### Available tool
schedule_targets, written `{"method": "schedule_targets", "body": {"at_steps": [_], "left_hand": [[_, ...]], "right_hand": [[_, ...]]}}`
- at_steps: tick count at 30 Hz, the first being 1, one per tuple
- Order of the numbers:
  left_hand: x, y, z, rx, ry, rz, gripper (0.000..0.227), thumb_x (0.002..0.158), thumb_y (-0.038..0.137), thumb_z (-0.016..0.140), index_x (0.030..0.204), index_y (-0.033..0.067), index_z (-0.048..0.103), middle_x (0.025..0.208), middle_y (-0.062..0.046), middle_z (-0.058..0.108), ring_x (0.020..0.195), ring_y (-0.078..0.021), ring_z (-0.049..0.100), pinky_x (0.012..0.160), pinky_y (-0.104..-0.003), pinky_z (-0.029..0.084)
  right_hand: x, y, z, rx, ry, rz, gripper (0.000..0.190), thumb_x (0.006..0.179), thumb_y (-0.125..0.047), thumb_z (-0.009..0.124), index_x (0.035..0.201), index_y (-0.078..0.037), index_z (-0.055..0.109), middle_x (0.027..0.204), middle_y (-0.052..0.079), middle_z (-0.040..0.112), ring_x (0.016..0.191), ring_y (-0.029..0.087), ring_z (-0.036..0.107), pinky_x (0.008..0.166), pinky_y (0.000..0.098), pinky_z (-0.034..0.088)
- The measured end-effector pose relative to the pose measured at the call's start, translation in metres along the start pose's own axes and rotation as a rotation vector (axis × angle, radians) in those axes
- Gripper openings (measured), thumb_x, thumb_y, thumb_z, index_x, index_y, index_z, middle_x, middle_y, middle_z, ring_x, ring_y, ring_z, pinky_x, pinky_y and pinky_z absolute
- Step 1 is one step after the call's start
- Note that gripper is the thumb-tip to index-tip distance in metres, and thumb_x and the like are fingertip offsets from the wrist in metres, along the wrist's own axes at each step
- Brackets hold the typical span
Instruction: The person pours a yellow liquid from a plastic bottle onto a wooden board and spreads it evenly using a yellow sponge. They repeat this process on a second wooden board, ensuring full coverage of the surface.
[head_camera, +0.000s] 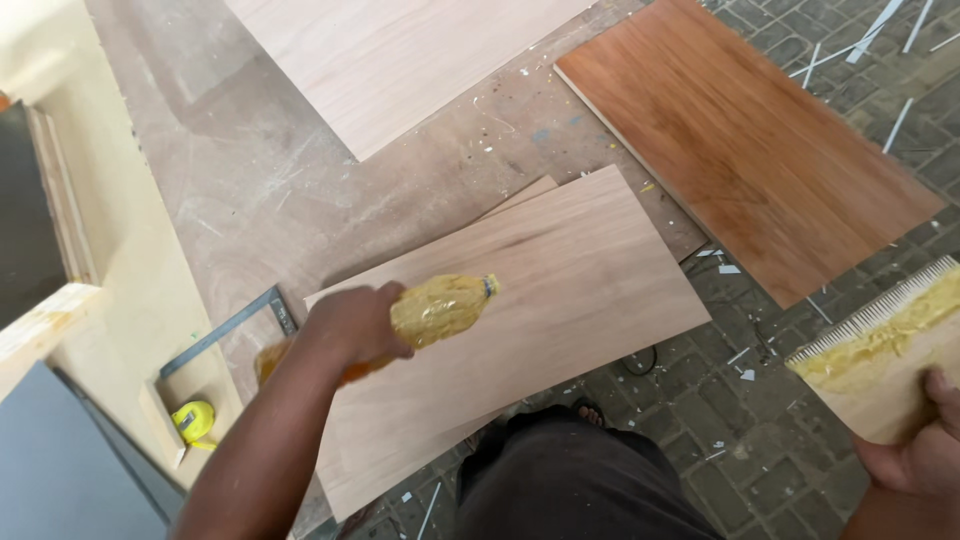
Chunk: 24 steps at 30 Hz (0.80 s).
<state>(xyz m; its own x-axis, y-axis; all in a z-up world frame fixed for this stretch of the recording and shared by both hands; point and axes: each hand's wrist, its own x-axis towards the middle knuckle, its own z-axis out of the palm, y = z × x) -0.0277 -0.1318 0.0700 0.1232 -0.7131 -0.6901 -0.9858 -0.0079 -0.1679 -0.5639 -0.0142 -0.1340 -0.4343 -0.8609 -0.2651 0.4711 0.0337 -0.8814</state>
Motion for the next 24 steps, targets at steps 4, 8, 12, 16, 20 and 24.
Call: {"method": "schedule_targets", "body": {"at_steps": [4,8,12,16,20,24], "left_hand": [[0.028,0.019,-0.017,0.116,0.011,-0.003,0.089,0.083,0.052,0.081,0.156,0.03,0.037,0.142,-0.004,0.062,0.127,-0.0297,0.061,0.091,-0.044,0.055],[0.052,0.039,-0.025,0.218,0.139,0.045,0.081,0.074,0.049,0.085,0.144,0.0291,0.05,0.128,-0.003,0.068,0.117,-0.0282,0.066,0.087,-0.043,0.054],[0.075,0.059,-0.022,0.299,0.246,0.085,0.077,0.073,0.037,0.09,0.143,0.0262,0.061,0.117,-0.009,0.076,0.112,-0.0337,0.07,0.093,-0.056,0.049],[0.05,0.086,-0.053,0.443,0.04,-0.008,0.072,0.083,0.042,0.081,0.145,0.0275,0.047,0.133,0.0,0.065,0.121,-0.0257,0.064,0.096,-0.042,0.049],[0.056,0.103,-0.061,0.505,0.042,-0.046,0.061,0.091,0.039,0.073,0.146,0.0254,0.049,0.143,-0.004,0.062,0.129,-0.0303,0.061,0.098,-0.048,0.049],[0.063,0.121,-0.069,0.55,0.055,-0.065,0.065,0.091,0.037,0.072,0.15,0.0246,0.049,0.145,-0.003,0.061,0.131,-0.0314,0.06,0.099,-0.052,0.048]], "right_hand": [[-0.011,0.002,-0.013,-0.027,0.029,0.013,0.075,0.09,-0.05,0.044,0.163,-0.035,0.038,0.168,-0.012,0.048,0.157,0.013,0.047,0.124,0.0434,0.043],[-0.019,-0.011,-0.036,0.081,0.464,0.523,0.066,0.092,-0.065,0.057,0.15,-0.035,0.048,0.155,-0.022,0.063,0.147,0.002,0.057,0.123,0.0287,0.051],[-0.014,-0.013,-0.036,-0.041,0.553,0.764,0.07,0.095,-0.083,0.055,0.149,-0.039,0.047,0.151,-0.023,0.062,0.143,0.004,0.058,0.121,0.0285,0.051],[0.003,0.006,-0.067,-0.272,0.294,0.473,0.061,0.11,-0.074,0.036,0.156,-0.034,0.034,0.16,-0.008,0.047,0.147,0.015,0.048,0.119,0.0448,0.045],[0.047,0.058,-0.16,0.574,0.432,1.047,0.097,0.061,-0.071,0.107,0.136,-0.019,0.075,0.126,-0.014,0.101,0.116,-0.005,0.093,0.098,0.0046,0.07],[0.004,0.023,-0.025,0.104,0.192,0.107,0.057,0.094,-0.042,0.056,0.151,-0.035,0.057,0.151,-0.015,0.07,0.142,0.006,0.07,0.12,0.0368,0.057]]}}
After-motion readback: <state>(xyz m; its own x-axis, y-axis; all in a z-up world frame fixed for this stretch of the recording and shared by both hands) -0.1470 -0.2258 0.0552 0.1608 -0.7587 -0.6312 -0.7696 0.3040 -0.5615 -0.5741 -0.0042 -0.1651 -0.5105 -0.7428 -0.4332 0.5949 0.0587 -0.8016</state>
